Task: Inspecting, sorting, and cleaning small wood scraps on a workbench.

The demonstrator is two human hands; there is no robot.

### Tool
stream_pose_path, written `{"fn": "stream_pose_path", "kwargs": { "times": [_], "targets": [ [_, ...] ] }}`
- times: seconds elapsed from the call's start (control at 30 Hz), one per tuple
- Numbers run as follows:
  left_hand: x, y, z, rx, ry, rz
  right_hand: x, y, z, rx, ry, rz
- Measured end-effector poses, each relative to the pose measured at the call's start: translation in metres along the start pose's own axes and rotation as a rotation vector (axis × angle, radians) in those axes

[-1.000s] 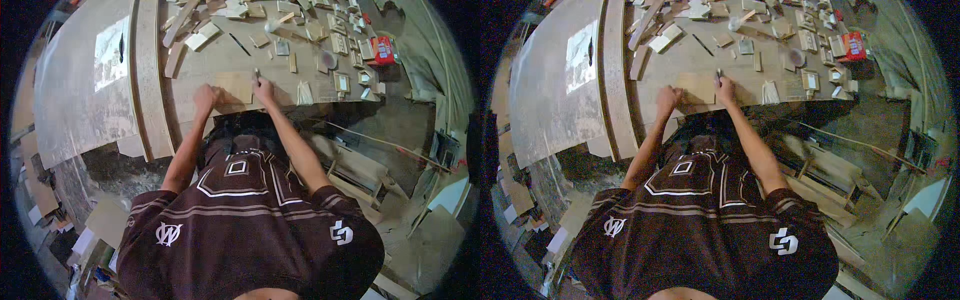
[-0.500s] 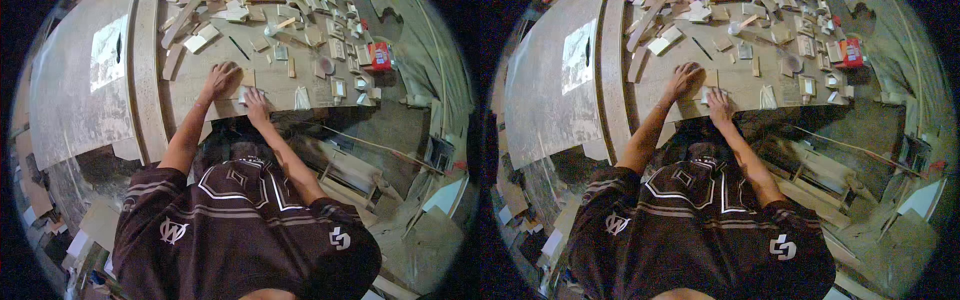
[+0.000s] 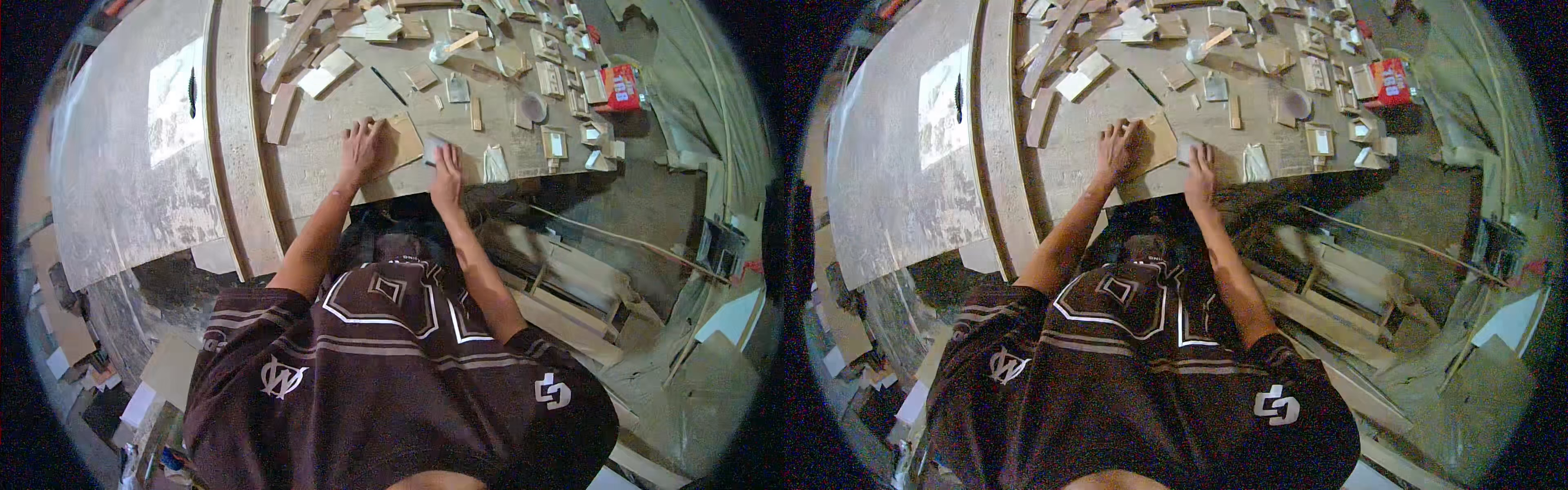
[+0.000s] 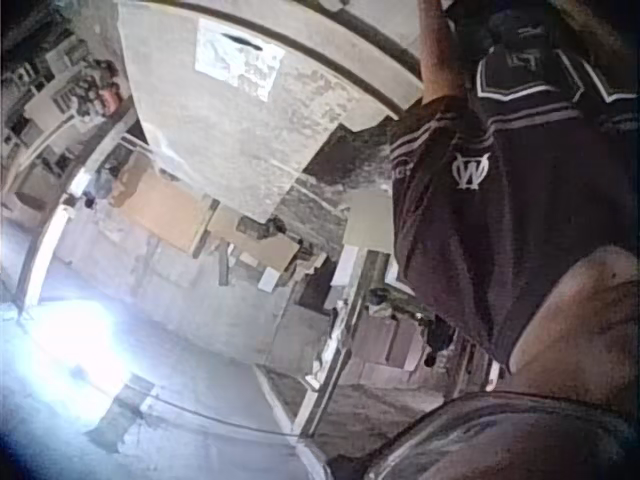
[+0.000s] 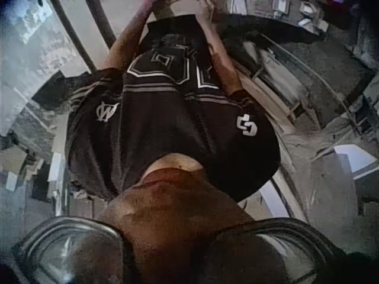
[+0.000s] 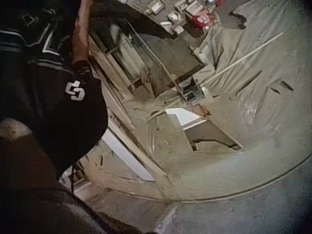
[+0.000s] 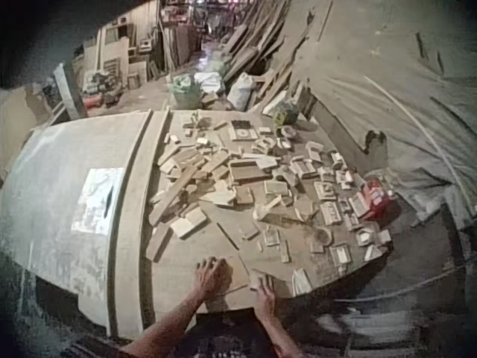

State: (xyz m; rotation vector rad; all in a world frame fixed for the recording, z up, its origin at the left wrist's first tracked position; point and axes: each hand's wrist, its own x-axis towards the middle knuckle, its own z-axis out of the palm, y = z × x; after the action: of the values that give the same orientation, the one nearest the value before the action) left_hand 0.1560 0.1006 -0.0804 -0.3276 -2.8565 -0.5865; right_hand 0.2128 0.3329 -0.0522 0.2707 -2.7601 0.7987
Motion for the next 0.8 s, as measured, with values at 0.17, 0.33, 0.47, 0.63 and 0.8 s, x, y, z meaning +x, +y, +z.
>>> {"fn": "stream_pose_path", "kwargs": {
  "times": [0.17,0.33,0.47,0.63,0.8],
  "targets": [
    [0.005,0.005,-0.01,0.008,-0.099,-0.05,0.0,0.001,0.024,-0.06,-0.278,-0.224],
    [0.003,0.006,-0.011,-0.068,-0.121,-0.112,-0.013,-0.006,0.019,-0.007,-0.484,-0.509],
    [0.005,0.003,-0.01,-0.081,-0.125,-0.101,0.009,0.018,0.002,-0.107,-0.335,-0.329],
    [0.003,-0.006,0.004,-0.054,-0.063,-0.07,-0.026,-0.001,0.001,0.026,-0.662,-0.786],
    [0.002,-0.005,0.004,-0.093,-0.017,-0.061,0.008,0.009,-0.01,0.113,-0.268,-0.343]
  ]
}}
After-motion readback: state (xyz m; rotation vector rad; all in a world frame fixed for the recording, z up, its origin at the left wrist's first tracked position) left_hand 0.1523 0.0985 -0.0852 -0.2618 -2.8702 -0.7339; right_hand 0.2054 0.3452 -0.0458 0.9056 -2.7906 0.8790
